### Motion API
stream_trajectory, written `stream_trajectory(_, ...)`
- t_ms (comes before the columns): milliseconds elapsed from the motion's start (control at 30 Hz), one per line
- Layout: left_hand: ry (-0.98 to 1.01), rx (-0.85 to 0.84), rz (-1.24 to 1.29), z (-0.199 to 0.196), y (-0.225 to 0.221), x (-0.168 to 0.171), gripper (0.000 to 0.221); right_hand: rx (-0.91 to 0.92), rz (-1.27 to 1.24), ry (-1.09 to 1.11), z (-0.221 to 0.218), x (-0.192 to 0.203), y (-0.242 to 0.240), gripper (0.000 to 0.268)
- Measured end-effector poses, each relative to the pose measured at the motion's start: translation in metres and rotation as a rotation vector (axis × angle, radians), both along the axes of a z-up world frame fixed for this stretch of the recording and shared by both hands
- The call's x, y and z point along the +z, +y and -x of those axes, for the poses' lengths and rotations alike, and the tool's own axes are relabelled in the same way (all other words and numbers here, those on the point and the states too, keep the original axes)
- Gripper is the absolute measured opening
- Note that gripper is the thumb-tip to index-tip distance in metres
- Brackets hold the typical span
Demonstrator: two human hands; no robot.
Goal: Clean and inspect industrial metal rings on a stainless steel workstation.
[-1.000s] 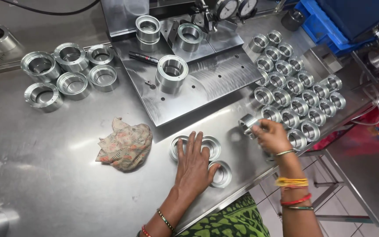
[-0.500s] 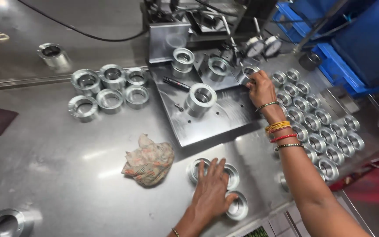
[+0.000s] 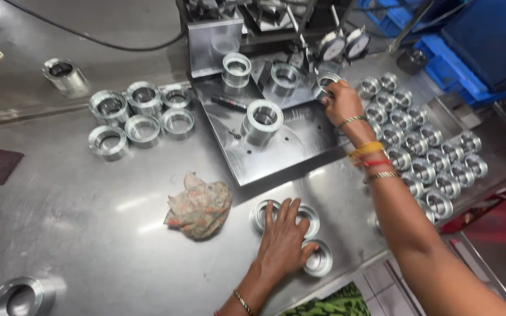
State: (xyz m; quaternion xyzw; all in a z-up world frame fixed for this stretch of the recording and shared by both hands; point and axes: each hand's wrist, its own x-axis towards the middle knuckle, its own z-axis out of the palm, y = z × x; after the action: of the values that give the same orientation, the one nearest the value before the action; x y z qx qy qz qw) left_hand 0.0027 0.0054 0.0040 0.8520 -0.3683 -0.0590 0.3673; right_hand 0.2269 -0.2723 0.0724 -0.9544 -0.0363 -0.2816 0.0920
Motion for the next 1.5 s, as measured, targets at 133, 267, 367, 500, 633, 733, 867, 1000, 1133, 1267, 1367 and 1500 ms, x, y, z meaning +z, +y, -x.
stream_trajectory(133, -0.007, -0.025, 0.027, -0.004, 0.003, -0.004, 0.047, 0.032, -0.491, 0.259, 0.118, 0.007, 0.005, 0.014)
stream_trajectory(267, -0.023, -0.139, -0.009, -0.008, 0.010, 0.020, 0.042, -0.011, -0.991, 0.448, 0.203, -0.008, 0.015, 0.022)
stream_trajectory(367, 0.015, -0.232, -0.104, -0.006, 0.010, 0.042, 0.040, -0.065, -0.221, 0.283, 0.217, -0.037, 0.032, 0.015)
stream_trajectory(500, 0.019, -0.226, -0.183, -0.005, 0.000, 0.039, 0.041, 0.088, -0.227, 0.194, 0.223, -0.067, 0.045, 0.016)
stream_trajectory(633, -0.038, -0.103, -0.074, -0.002, -0.003, 0.022, 0.056, 0.144, -0.488, 0.356, 0.213, -0.031, 0.042, 0.018)
stream_trajectory(733, -0.044, -0.073, -0.073, -0.001, -0.003, 0.024, 0.058, -0.155, -0.382, 0.246, 0.207, -0.021, 0.001, 0.021)
stream_trajectory(867, 0.006, -0.043, -0.106, 0.000, -0.003, 0.022, 0.057, -0.560, 0.025, 0.250, 0.204, -0.070, -0.050, 0.027)
stream_trajectory(1000, 0.012, -0.023, -0.116, -0.001, -0.001, 0.025, 0.057, -0.618, -0.036, 0.375, 0.214, -0.081, -0.049, 0.024)
stream_trajectory(1133, 0.038, -0.029, -0.099, -0.002, -0.001, 0.021, 0.057, -0.374, -0.689, 0.333, 0.218, -0.089, -0.091, 0.022)
stream_trajectory(1267, 0.023, -0.062, -0.120, -0.004, 0.005, 0.018, 0.060, -0.015, -1.052, 0.267, 0.198, -0.012, -0.051, 0.012)
stream_trajectory(1367, 0.051, -0.072, -0.110, -0.004, 0.005, 0.017, 0.063, 0.087, -0.709, 0.161, 0.142, 0.040, -0.009, 0.012)
stream_trajectory(1500, 0.050, -0.076, -0.141, -0.003, 0.003, 0.011, 0.065, 0.195, -0.378, 0.035, 0.055, 0.026, -0.009, 0.017)
